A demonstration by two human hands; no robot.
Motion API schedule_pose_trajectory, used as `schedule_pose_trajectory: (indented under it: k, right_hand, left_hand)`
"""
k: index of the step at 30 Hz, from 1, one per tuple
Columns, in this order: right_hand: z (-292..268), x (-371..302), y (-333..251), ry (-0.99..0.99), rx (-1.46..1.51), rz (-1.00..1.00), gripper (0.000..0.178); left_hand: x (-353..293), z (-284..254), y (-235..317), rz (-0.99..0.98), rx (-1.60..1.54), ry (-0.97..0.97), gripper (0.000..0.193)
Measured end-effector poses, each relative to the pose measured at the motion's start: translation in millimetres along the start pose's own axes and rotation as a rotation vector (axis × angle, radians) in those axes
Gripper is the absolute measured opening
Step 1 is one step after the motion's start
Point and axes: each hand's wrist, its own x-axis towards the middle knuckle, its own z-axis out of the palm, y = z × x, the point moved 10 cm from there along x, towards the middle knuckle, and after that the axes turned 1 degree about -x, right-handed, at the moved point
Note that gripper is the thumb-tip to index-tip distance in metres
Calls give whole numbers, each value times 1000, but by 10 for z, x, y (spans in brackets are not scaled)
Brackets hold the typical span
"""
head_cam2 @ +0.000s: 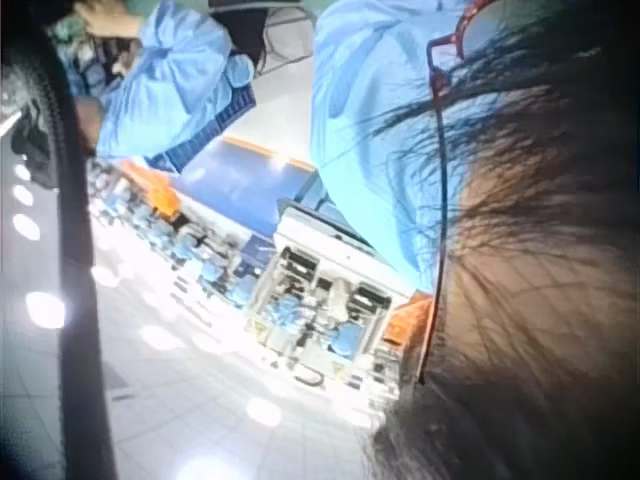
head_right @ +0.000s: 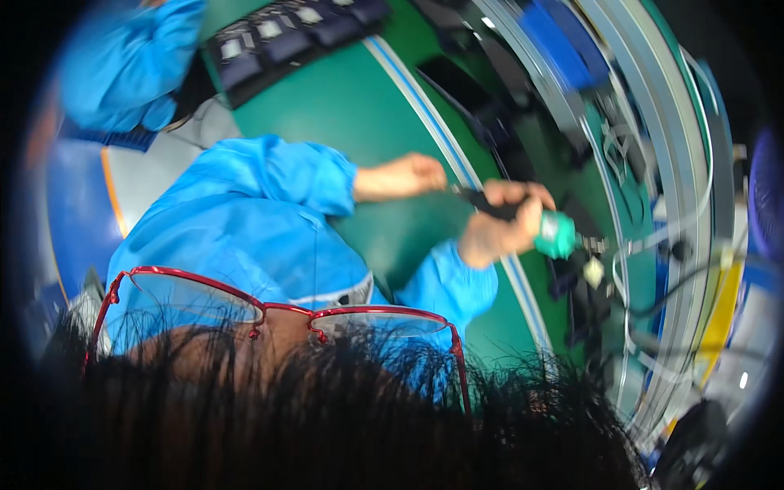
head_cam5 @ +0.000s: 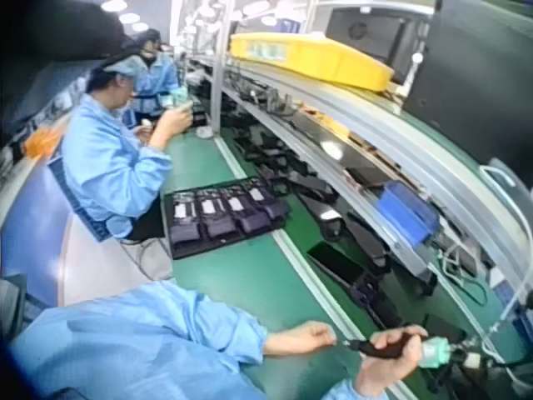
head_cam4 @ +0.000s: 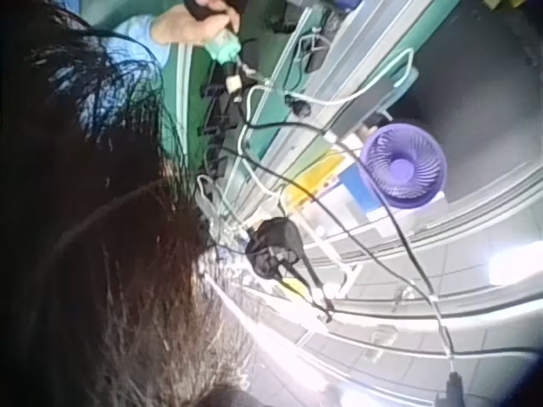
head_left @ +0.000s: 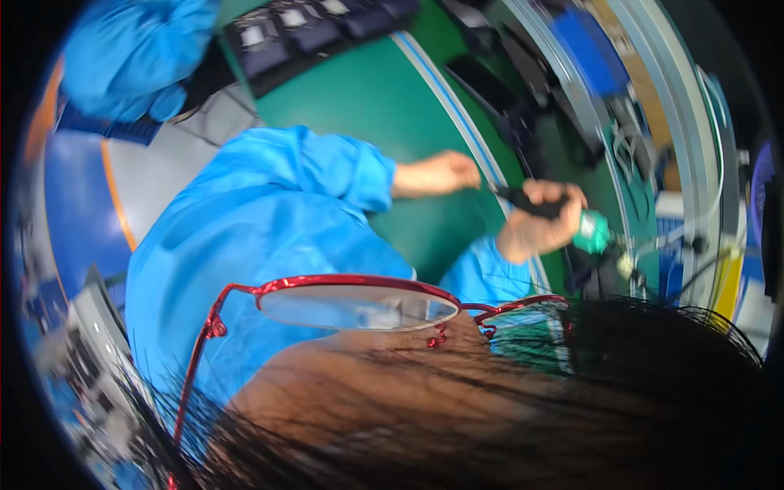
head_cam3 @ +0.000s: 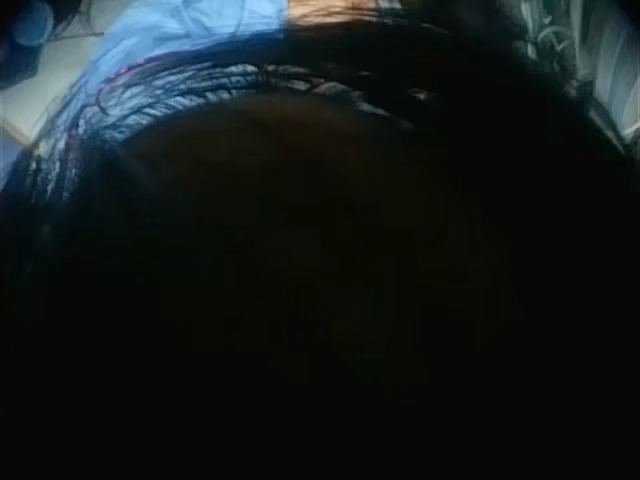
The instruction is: Assembling components into electronic device housings using an electric screwdriver on a production line.
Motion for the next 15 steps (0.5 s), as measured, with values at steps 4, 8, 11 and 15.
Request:
schedule_pose_trajectory:
  k: [4, 8, 11, 15]
  right_hand:
    - [169, -164, -88, 15, -185, -31, 28]
    - [101, -129, -154, 57, -224, -100, 32]
    - [125, -76, -51, 46, -192, -58, 31]
    - [30, 33, 19, 28, -110, -57, 28]
  left_hand:
    - [-84, -4, -43, 26, -141, 33, 18]
    - [-14, -16, -12, 56, -145, 21, 19]
    - [-9, -117, 13, 83, -130, 46, 21]
    - [-9, -395, 4, -58, -221, 102, 32]
